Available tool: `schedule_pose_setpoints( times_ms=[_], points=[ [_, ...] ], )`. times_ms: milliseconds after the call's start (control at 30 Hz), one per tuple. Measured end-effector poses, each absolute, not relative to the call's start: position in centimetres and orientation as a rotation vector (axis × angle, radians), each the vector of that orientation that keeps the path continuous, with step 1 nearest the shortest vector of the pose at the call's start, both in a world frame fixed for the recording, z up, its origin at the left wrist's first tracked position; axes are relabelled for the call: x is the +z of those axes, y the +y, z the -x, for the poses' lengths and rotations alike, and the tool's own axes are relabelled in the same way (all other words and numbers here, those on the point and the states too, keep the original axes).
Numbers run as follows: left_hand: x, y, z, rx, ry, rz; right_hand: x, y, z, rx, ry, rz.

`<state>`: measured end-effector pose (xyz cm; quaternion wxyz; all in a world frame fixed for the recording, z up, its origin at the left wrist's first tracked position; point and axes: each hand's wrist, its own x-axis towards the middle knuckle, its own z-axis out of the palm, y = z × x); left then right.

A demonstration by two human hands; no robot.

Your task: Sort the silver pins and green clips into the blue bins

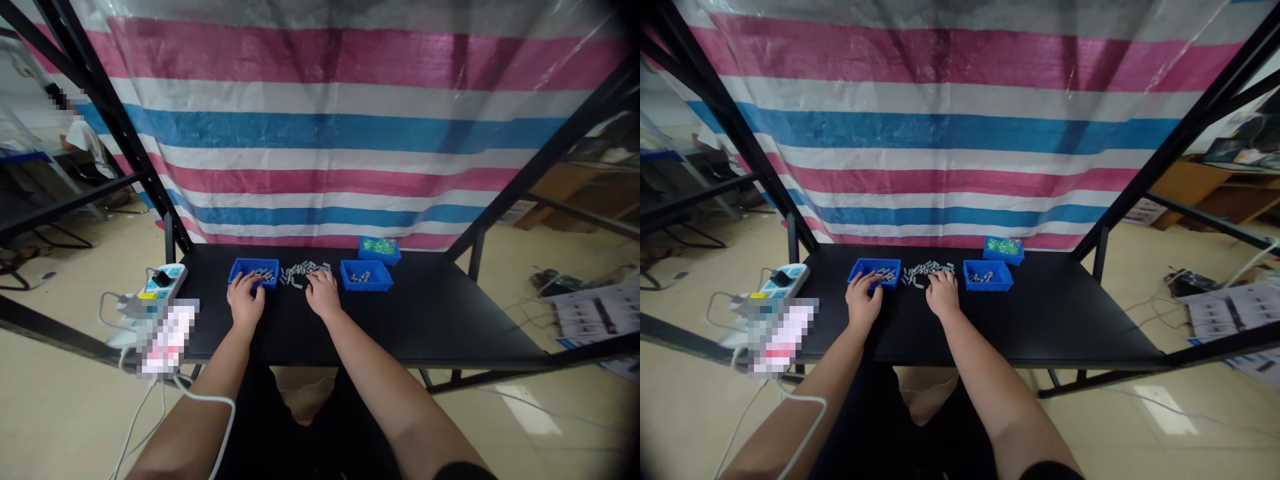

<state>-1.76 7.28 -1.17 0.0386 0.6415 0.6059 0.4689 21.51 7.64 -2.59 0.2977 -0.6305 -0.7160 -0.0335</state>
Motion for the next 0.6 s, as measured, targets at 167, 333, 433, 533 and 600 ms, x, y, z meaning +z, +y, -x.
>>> schedule_pose_setpoints(
  times_ms=[167,333,433,533,600],
  points=[
    [-1.6,7.7,2.0,1.433,1.833,-2.019,-2.0,7.1,-21.5,-0.025,-1.928,1.434],
    [-1.9,7.9,2.2,1.425,1.792,-2.055,-1.4,5.5,-21.7,0.129,-1.9,1.187],
    [-2.0,7.9,2.2,1.424,1.779,-2.065,-1.2,4.9,-22.4,0.181,-1.818,1.156],
    [-2.0,7.8,2.2,1.436,1.784,-2.071,-0.9,4.9,-23.7,0.045,-1.633,1.189],
    [-2.0,7.8,2.1,1.448,1.783,-2.074,-0.7,5.0,-24.8,-0.124,-1.512,1.221]
  ],
)
